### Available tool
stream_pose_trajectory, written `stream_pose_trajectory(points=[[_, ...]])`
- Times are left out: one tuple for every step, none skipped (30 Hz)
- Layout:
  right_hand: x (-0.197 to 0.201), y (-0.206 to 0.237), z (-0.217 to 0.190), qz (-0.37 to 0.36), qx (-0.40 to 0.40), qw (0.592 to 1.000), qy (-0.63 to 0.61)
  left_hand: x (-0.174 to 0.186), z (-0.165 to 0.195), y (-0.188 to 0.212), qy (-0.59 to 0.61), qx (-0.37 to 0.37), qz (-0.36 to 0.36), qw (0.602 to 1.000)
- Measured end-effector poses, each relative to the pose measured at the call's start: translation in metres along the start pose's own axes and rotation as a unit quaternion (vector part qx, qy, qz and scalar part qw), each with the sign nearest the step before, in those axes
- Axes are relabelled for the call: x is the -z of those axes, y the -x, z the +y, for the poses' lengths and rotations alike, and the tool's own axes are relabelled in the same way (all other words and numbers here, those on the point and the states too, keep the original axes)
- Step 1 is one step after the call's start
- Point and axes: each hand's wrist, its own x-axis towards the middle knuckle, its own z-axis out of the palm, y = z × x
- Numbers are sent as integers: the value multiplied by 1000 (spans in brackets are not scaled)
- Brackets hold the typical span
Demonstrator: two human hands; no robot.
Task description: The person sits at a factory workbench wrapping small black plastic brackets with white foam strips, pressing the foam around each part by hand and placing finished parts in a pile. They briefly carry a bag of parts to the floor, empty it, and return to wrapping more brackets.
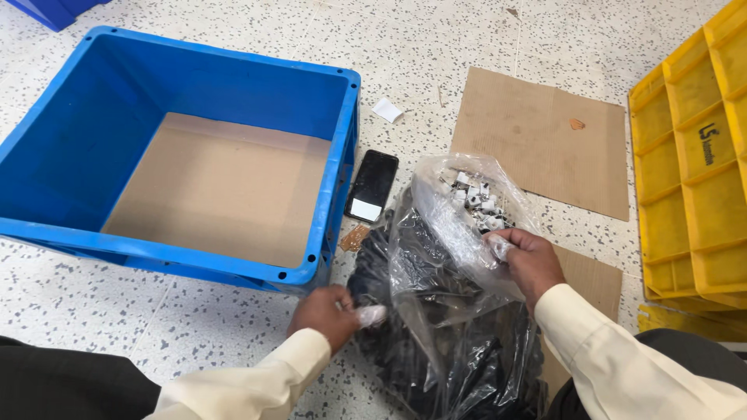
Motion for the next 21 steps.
stream_pose_trajectory(points=[[0, 1, -2, 6, 14, 1000, 13, 3, 12, 1, -32, -21, -14, 999], [-1, 1, -4, 13, 29, 999, 26, 6, 24, 2, -65, -42, -28, 997], [-1, 2, -5, 29, 20, 998, 46, 9, 34, 6, -50, -61, -7, 997], [-1, 2, -7, 45, 11, 997, 65, 12, 41, 11, -36, -80, 14, 996], [-1, 2, -7, 62, 2, 995, 84, 15, 50, 15, -22, -100, 33, 994], [0, 2, -8, 63, 0, 994, 85, 18, 60, 16, -5, -149, 35, 988], [1, 1, -8, 64, -2, 994, 86, 23, 69, 15, 11, -199, 37, 979], [2, -1, -7, 64, -4, 994, 87, 27, 78, 16, 28, -247, 39, 968], [3, -4, -5, 58, 0, 994, 96, 30, 86, 19, 84, -257, 0, 963], [6, -7, -3, 53, 4, 993, 103, 30, 95, 24, 141, -266, -40, 953], [10, -10, -1, 50, 9, 992, 112, 32, 103, 28, 197, -276, -79, 938], [13, -14, 0, 43, -22, 995, 91, 37, 111, 31, 213, -254, -87, 939], [17, -18, 1, 36, -53, 995, 72, 42, 121, 34, 231, -232, -95, 940], [21, -21, 1, 27, -84, 995, 54, 47, 129, 39, 250, -209, -102, 940], [25, -24, 1, 16, -142, 989, 36, 53, 137, 44, 294, -246, -94, 919], [32, -26, -1, 6, -202, 979, 18, 57, 148, 44, 337, -283, -87, 894], [37, -27, -4, -3, -257, 967, 2, 62, 157, 43, 380, -320, -77, 864], [41, -29, -8, -41, -281, 958, -30, 69, 158, 42, 305, -295, -23, 905], [47, -29, -13, -83, -305, 947, -64, 75, 154, 36, 224, -266, 33, 937], [50, -27, -16, -120, -333, 930, -99, 78, 148, 28, 140, -231, 82, 959], [54, -25, -20, -145, -301, 936, -107, 70, 128, 29, 119, -192, 98, 969]])
